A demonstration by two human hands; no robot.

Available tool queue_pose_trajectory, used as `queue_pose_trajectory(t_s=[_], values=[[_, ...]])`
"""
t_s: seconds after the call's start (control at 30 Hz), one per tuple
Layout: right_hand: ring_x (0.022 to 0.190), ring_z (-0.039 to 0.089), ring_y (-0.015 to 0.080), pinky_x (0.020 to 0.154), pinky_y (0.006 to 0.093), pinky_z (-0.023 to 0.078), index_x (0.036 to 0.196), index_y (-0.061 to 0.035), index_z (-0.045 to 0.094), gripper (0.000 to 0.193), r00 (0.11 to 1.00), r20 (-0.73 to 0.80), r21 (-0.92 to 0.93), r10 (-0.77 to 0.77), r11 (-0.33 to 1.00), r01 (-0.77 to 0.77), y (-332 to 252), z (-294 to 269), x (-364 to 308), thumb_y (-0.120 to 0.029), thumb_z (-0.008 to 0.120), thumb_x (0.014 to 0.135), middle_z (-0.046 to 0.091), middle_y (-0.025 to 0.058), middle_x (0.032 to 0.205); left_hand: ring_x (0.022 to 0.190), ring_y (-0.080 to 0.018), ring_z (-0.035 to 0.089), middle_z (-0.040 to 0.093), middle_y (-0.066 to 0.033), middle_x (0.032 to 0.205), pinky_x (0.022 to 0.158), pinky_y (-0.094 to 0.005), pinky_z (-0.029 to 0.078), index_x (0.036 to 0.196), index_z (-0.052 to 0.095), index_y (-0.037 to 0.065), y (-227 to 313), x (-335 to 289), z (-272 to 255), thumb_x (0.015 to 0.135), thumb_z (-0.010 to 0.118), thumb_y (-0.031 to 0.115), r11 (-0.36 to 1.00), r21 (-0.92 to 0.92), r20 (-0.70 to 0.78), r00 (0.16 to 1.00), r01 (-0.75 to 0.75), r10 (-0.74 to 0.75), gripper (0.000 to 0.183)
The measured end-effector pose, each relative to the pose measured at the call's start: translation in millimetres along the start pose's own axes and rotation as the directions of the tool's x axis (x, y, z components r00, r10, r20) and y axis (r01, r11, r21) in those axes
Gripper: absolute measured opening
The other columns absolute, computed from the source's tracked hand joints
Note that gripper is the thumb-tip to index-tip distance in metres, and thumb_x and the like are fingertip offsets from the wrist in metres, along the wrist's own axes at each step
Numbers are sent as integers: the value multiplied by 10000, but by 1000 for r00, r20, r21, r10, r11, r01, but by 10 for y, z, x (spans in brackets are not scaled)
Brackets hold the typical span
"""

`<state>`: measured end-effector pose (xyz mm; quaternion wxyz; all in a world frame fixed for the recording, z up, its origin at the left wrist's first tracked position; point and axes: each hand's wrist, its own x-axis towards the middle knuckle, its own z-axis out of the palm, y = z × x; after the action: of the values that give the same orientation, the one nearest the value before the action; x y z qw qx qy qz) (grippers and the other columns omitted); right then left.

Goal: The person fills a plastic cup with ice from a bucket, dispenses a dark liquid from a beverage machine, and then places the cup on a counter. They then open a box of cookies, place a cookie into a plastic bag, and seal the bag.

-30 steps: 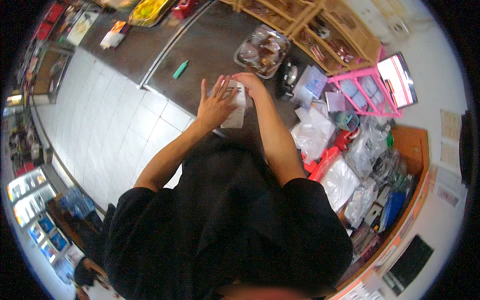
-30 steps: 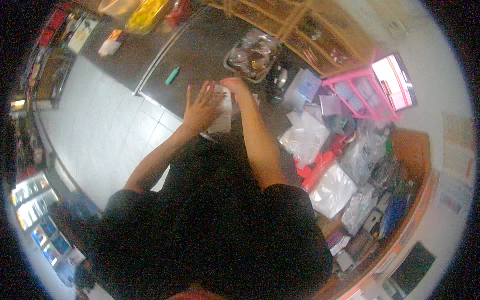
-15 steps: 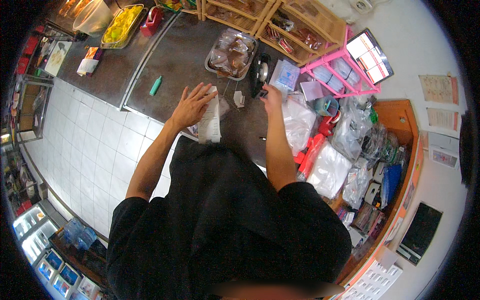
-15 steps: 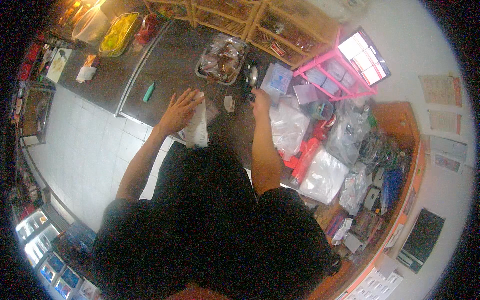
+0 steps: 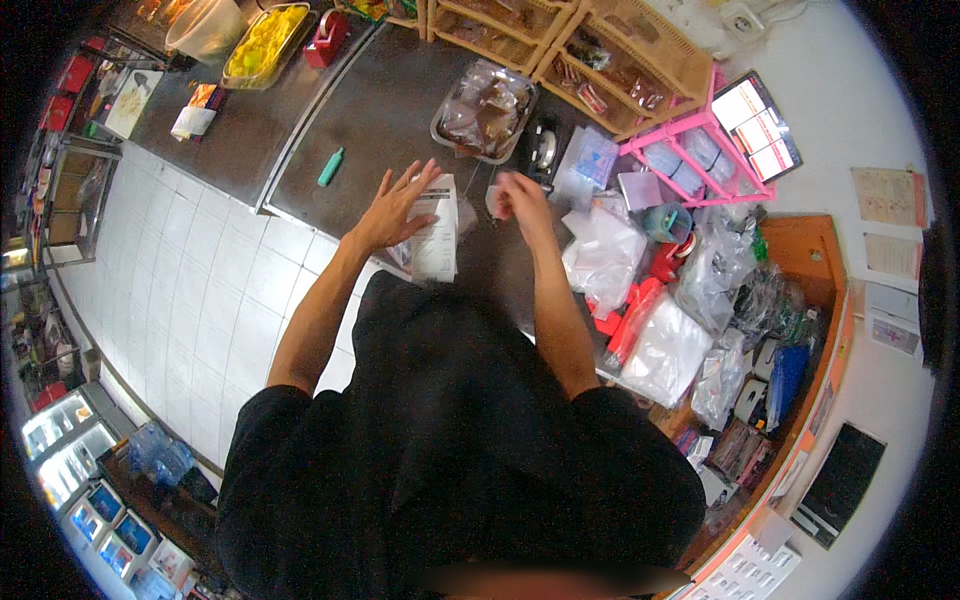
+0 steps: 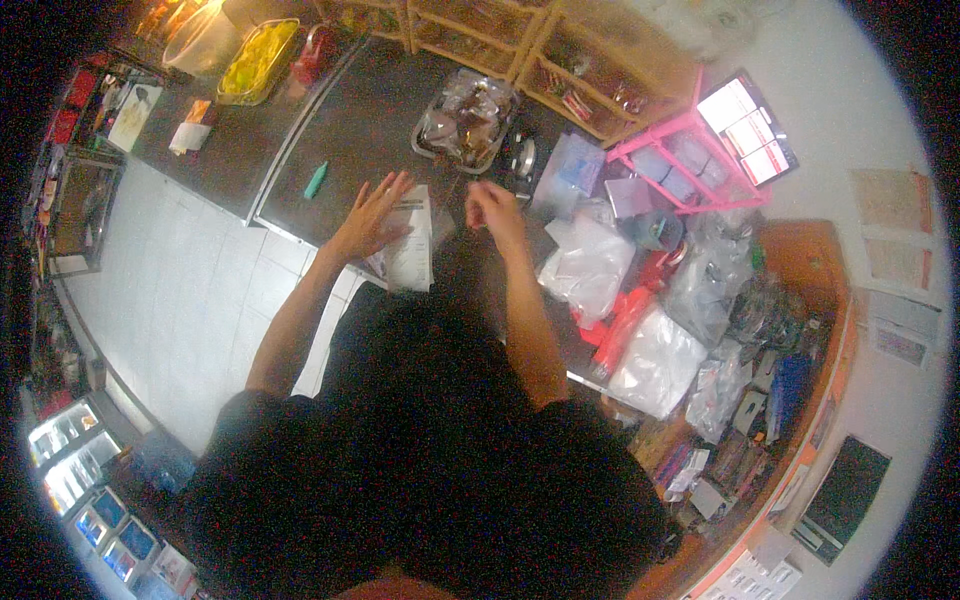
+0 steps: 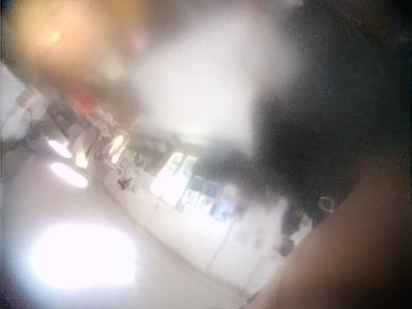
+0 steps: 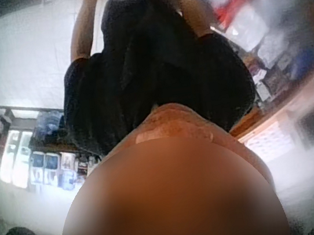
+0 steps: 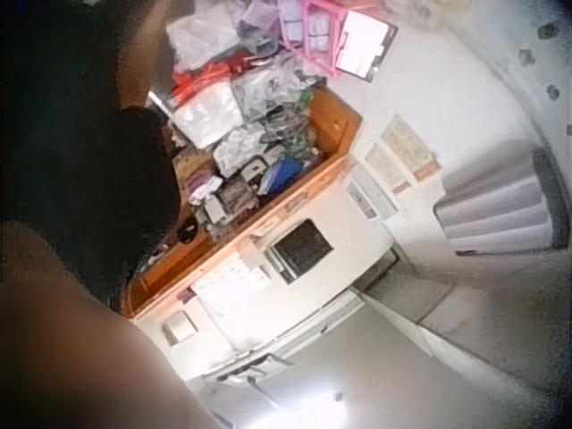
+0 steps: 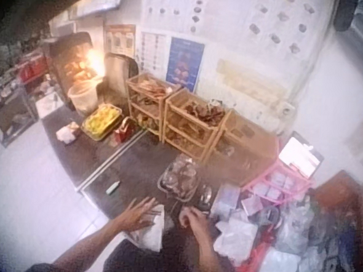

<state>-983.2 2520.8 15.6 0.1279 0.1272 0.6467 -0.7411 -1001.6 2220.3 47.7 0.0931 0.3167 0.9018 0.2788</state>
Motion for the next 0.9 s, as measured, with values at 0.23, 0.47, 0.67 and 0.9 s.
queue_pose_trajectory(t_s=[0.23,0.47,0.67,0.9], values=[[517,494,88,458,270,349,857,-91,689,312,926,321,-701,198,707,92,-111,465,714,-387,771,911,579,-15,667,1574,-291,170,244,29,1695,1239,-640,102,1648,153,260,-29,-26,-4,904,720,416,997,77,54,998,19,-23,949],[500,454,77,439,265,321,848,-91,709,343,899,123,-453,421,830,-326,347,353,553,-421,782,906,571,-48,671,1545,-320,256,289,26,1679,1219,-637,209,1585,373,266,-57,-20,-11,928,689,419,997,74,119,993,1,-10,745],[989,708,364,855,457,546,996,-53,745,321,775,-514,-699,-367,703,-131,-21,-481,421,-344,761,862,741,201,1012,1513,-347,319,291,-22,1678,1202,-597,282,1563,410,240,-140,-25,42,906,731,363,995,-62,36,996,-75,77,741],[1229,554,319,935,573,530,1123,7,712,345,841,-391,186,372,928,-324,-33,-803,412,-266,733,913,607,142,1295,1504,-354,330,285,-30,1679,1199,-592,291,1565,402,232,-182,26,69,901,744,339,966,-207,-23,988,-154,153,755]])
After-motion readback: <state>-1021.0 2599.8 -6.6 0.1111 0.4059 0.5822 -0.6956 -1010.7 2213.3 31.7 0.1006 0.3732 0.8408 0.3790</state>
